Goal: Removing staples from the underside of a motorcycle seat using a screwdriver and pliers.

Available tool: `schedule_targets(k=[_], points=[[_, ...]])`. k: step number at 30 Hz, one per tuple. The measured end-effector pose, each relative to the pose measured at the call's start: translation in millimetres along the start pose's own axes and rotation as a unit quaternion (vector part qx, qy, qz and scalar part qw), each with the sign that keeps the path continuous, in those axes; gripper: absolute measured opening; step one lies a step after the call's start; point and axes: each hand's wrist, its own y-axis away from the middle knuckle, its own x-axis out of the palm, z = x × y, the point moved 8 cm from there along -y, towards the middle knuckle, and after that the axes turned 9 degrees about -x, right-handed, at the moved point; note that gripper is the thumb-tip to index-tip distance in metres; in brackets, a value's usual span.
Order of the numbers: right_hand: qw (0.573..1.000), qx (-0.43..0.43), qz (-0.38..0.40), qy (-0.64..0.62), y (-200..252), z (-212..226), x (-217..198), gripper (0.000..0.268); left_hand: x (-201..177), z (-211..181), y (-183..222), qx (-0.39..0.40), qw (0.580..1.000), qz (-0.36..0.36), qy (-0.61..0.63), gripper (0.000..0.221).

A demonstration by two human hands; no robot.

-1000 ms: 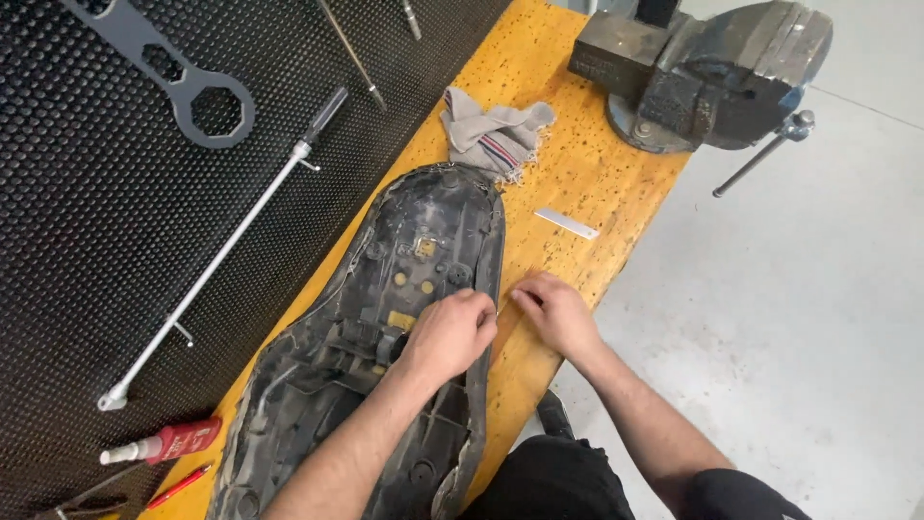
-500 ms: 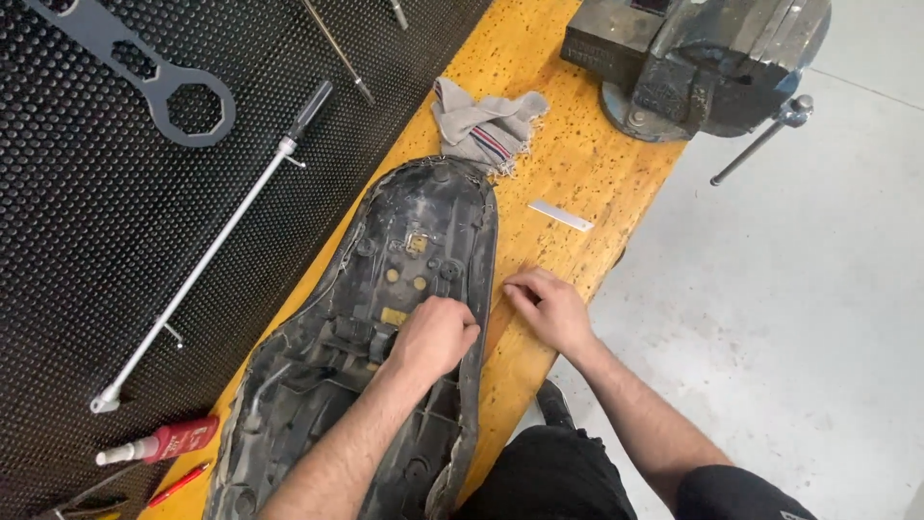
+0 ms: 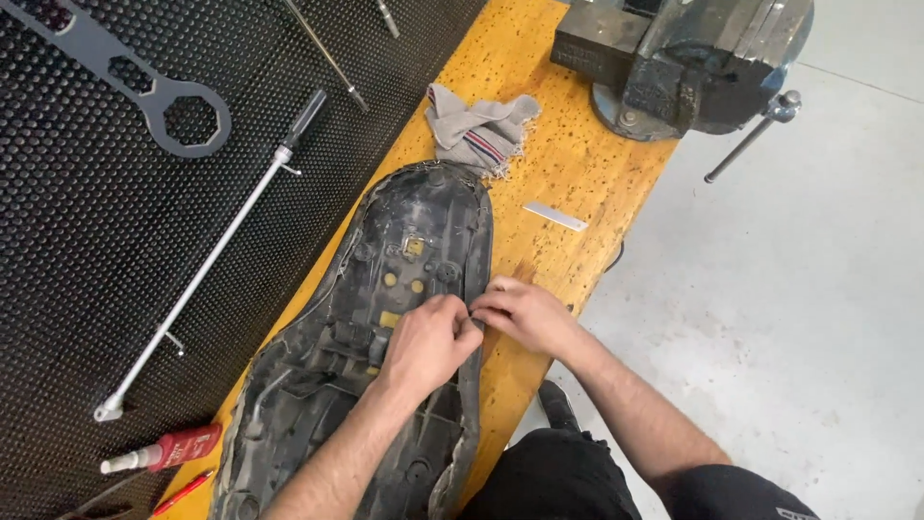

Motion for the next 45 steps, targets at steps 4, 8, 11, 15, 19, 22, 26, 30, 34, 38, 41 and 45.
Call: schedule_targets(k=[4, 8, 11, 15, 19, 22, 26, 30, 34, 38, 41, 45], points=[[1.0, -0.001, 0.011, 0.02, -0.7, -12.1, 10.2, 0.015, -6.1, -0.8, 4.1, 0.001, 0.998, 0.026, 0.055, 0.023], [0.996, 0.015, -0.074, -0.039, 5.0, -36.3, 19.8, 0.012, 4.8, 5.1, 2.7, -0.008, 0.998, 0.054, 0.021, 0.028], [0.968, 0.053, -0.157, -0.191, 19.0, -67.2, 34.4, 0.011, 5.6, 11.6, 1.5, -0.034, 0.998, 0.056, 0.021, 0.027], [0.942, 0.112, -0.178, -0.261, 20.0, -53.3, 17.9, 0.019, -5.1, 12.8, 10.6, -0.101, 0.991, 0.09, 0.025, 0.036], [0.929, 0.18, -0.258, -0.196, 27.7, -66.0, -11.1, 0.009, 1.9, 17.7, 3.1, -0.122, 0.985, 0.111, 0.049, 0.049], [0.975, 0.157, -0.157, 0.01, 20.5, -70.0, -17.3, 0.011, 12.0, 25.0, -11.4, -0.133, 0.981, 0.1, 0.097, 0.053], [0.987, 0.113, -0.116, 0.021, 10.5, -51.2, -18.0, 0.024, 25.4, 33.9, -29.8, -0.153, 0.974, 0.087, 0.146, 0.054], [0.983, 0.021, -0.172, -0.054, 8.6, -41.2, -20.9, 0.021, 26.9, 29.8, -32.3, -0.15, 0.971, 0.073, 0.169, 0.053], [0.989, -0.029, -0.127, -0.063, -6.0, -15.5, -17.2, 0.022, 28.8, 32.6, -29.2, -0.126, 0.972, 0.078, 0.184, 0.05], [0.996, -0.049, -0.074, -0.028, -13.2, -26.3, -16.9, 0.015, 42.1, 36.3, -46.9, -0.1, 0.983, 0.062, 0.143, 0.035], [1.0, -0.015, -0.016, 0.023, -14.4, -26.4, -13.8, 0.021, 39.2, 30.3, -46.9, -0.155, 0.974, 0.086, 0.144, 0.038], [0.996, 0.063, -0.054, -0.021, -10.0, -37.7, -4.1, 0.024, 27.3, 25.6, -30.4, -0.292, 0.932, 0.135, 0.166, 0.06]])
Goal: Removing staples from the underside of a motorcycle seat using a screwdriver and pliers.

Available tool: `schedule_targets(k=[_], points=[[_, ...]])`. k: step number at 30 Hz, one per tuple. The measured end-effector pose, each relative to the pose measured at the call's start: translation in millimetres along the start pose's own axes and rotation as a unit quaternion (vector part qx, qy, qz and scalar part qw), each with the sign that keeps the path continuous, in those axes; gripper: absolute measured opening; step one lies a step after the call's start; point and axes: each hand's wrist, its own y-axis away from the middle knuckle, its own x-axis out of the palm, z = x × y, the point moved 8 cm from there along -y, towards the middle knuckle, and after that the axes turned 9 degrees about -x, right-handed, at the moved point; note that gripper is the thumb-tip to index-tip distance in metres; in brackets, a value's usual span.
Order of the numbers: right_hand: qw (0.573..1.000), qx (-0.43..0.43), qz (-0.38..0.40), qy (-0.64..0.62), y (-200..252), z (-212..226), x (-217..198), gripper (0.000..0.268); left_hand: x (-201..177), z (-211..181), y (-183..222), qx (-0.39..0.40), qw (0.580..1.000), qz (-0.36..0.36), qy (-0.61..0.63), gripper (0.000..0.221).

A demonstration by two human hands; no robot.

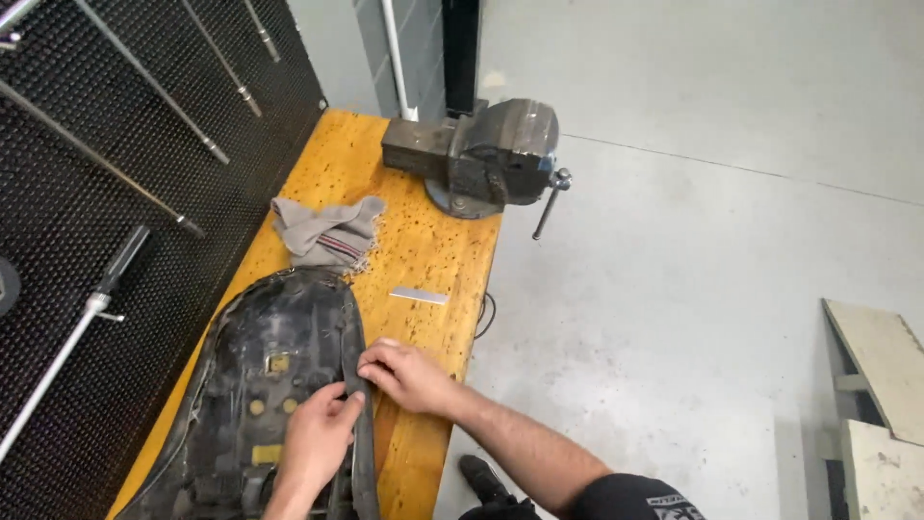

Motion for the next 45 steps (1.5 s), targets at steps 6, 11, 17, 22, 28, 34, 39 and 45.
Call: schedule_targets(k=[6, 11, 17, 22, 28, 34, 39, 45], points=[[0.989, 0.091, -0.078, -0.088, 18.2, 9.3, -10.5, 0.02, 1.0, 4.7, -18.6, 0.04, 0.998, -0.051, -0.022, 0.045], [0.99, 0.112, -0.083, -0.008, 17.4, -31.9, -23.9, 0.017, 10.0, 3.8, -41.5, 0.119, 0.986, -0.099, -0.059, 0.044], [0.997, 0.054, -0.046, 0.04, 8.3, -35.4, -14.5, 0.024, 2.4, -17.2, -10.7, 0.177, 0.971, -0.116, -0.114, 0.053], [0.987, 0.083, -0.135, -0.017, -5.5, -43.2, -23.9, 0.018, -0.1, -37.6, -13.1, 0.183, 0.952, -0.191, -0.154, 0.045], [0.982, 0.066, -0.177, -0.026, -30.8, -41.6, -42.0, 0.022, -2.3, -41.0, -33.1, 0.204, 0.944, -0.217, -0.138, 0.034], [0.979, 0.129, -0.124, -0.1, -34.9, -83.2, -16.1, 0.036, -9.8, -47.5, -14.5, 0.266, 0.941, -0.204, -0.048, 0.034], [0.946, 0.16, -0.174, -0.222, -24.9, -99.0, -3.1, 0.04, -11.7, -55.1, -28.1, 0.164, 0.97, -0.169, -0.067, 0.043], [0.958, 0.116, -0.181, -0.19, -22.6, -89.4, -1.9, 0.035, -11.2, -70.1, -74.1, 0.129, 0.982, -0.123, -0.068, 0.039]])
